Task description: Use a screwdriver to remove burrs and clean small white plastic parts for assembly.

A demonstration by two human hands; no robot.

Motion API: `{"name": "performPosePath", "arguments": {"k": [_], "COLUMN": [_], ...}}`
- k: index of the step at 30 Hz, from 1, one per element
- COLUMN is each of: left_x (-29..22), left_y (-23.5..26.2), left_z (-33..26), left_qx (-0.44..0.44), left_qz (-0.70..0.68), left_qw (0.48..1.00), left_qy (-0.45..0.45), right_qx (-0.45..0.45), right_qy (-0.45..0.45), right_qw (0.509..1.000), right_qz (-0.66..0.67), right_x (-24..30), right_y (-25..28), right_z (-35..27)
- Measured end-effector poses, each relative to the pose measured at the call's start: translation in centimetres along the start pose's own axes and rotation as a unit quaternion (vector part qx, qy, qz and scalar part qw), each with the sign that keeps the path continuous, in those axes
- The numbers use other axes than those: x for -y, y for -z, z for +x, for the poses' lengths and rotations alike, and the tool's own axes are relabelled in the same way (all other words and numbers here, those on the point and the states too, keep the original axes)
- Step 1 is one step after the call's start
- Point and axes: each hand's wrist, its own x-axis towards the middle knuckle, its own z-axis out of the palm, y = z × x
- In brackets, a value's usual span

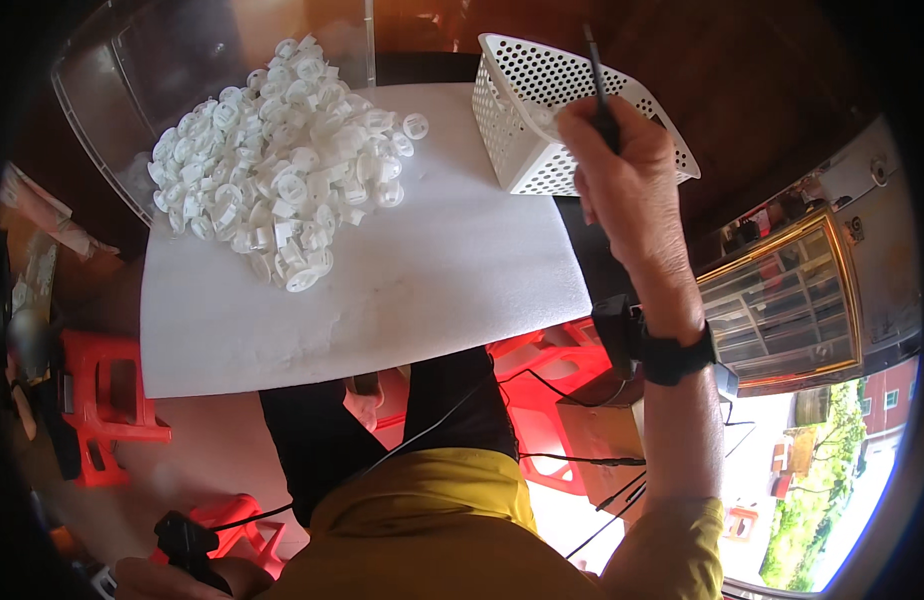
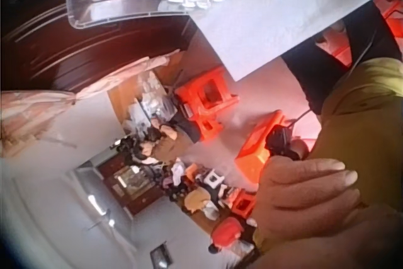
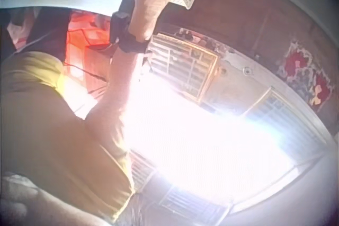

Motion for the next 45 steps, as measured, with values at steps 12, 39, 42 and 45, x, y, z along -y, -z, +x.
{"name": "performPosePath", "arguments": {"k": [12, 39, 42, 45], "left_x": [-0.5, 16.0, 15.6, 15.7], "left_y": [-1.3, -7.1, -7.3, -7.7], "left_z": [1.5, 0.4, 0.5, 0.1], "left_qx": [0.022, -0.020, -0.044, -0.082], "left_qz": [0.063, -0.445, -0.441, -0.434], "left_qw": [0.998, 0.810, 0.818, 0.830], "left_qy": [0.024, 0.382, 0.365, 0.340], "right_qx": [0.254, 0.267, 0.259, 0.252], "right_qy": [0.098, 0.389, 0.343, 0.211], "right_qw": [0.945, 0.871, 0.901, 0.944], "right_qz": [-0.183, -0.138, -0.055, 0.041], "right_x": [-2.9, -0.3, -0.6, -0.7], "right_y": [-13.1, -9.2, -9.1, -9.1], "right_z": [-0.5, -10.7, -11.0, -11.3]}}
